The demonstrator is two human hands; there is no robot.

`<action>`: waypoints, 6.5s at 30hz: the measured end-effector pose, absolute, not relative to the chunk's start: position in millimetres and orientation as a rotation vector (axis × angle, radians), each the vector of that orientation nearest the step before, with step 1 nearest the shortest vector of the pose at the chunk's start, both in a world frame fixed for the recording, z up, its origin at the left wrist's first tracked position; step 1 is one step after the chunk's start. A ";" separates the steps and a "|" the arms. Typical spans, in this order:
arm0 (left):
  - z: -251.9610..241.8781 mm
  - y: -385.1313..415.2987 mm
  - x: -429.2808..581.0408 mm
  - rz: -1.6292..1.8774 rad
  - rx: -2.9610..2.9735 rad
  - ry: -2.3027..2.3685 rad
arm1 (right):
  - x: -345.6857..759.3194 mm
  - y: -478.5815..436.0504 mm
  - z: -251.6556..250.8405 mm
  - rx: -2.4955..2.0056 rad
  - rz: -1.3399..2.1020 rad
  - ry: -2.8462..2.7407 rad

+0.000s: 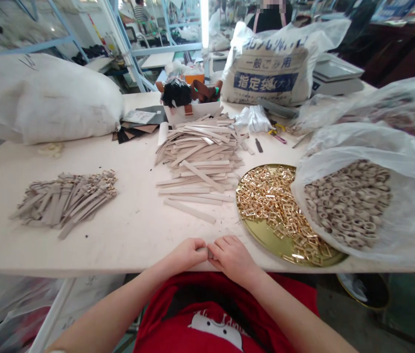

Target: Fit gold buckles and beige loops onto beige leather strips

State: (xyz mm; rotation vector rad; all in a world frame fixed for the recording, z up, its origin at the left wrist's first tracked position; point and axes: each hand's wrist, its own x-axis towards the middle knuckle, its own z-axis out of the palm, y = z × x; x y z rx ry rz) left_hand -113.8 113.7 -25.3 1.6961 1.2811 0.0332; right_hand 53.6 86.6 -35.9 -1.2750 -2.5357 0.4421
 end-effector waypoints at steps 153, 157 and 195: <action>-3.1 67.8 -62.6 0.143 0.695 0.805 | 121.7 31.0 -26.4 -1.221 1.700 -0.477; -4.2 67.6 -63.9 0.170 0.576 0.756 | 120.7 29.3 -28.2 -1.186 1.648 -0.512; -16.1 62.3 -47.5 0.318 1.650 1.198 | 87.4 30.0 -34.0 -1.326 1.441 -0.780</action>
